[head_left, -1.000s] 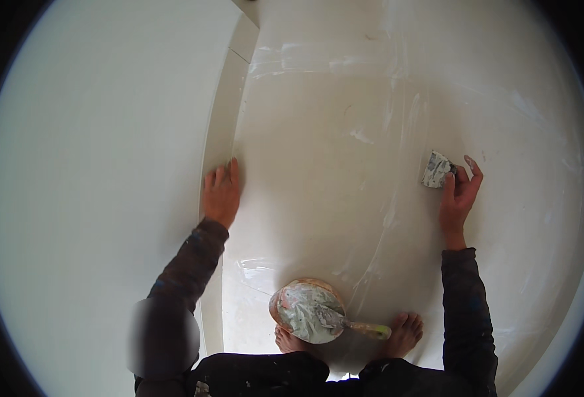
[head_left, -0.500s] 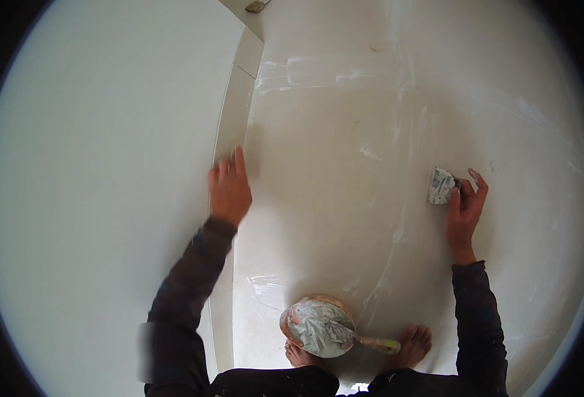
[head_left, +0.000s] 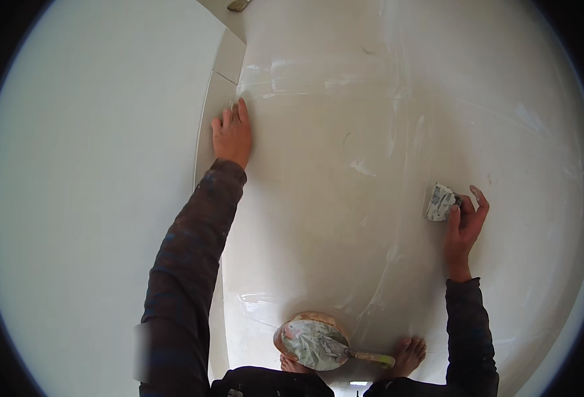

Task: The person scoops paste from a bowl using a putty knife, applies it along the wall base and floor joints with a scraper, and smooths the compound by hand.

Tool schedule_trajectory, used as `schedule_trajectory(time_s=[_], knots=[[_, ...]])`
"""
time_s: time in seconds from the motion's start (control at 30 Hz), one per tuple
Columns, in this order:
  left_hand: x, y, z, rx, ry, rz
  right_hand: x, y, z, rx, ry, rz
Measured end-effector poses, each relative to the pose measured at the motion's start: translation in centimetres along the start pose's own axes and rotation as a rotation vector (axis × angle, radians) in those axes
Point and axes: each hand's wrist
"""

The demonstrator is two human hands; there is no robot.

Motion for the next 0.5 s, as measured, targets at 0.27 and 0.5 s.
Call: schedule_trajectory(time_s=[0.27, 0.5], knots=[[0.8, -5.7, 13.2, 0.118, 0.069, 0.031, 0.1, 0.3, -0.3, -0.015, -0.042, -0.027], [1.3, -11.2, 26.7, 0.225, 0.069, 0.115, 0.1, 0.1, 0.4, 0.014, -0.031, -0.033]])
Point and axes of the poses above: each hand's wrist, its own z-axis away from the middle knuckle, its own y-axis out of the palm, x = y × z, and after that the axes turned 9 degrees about -x, right-handed
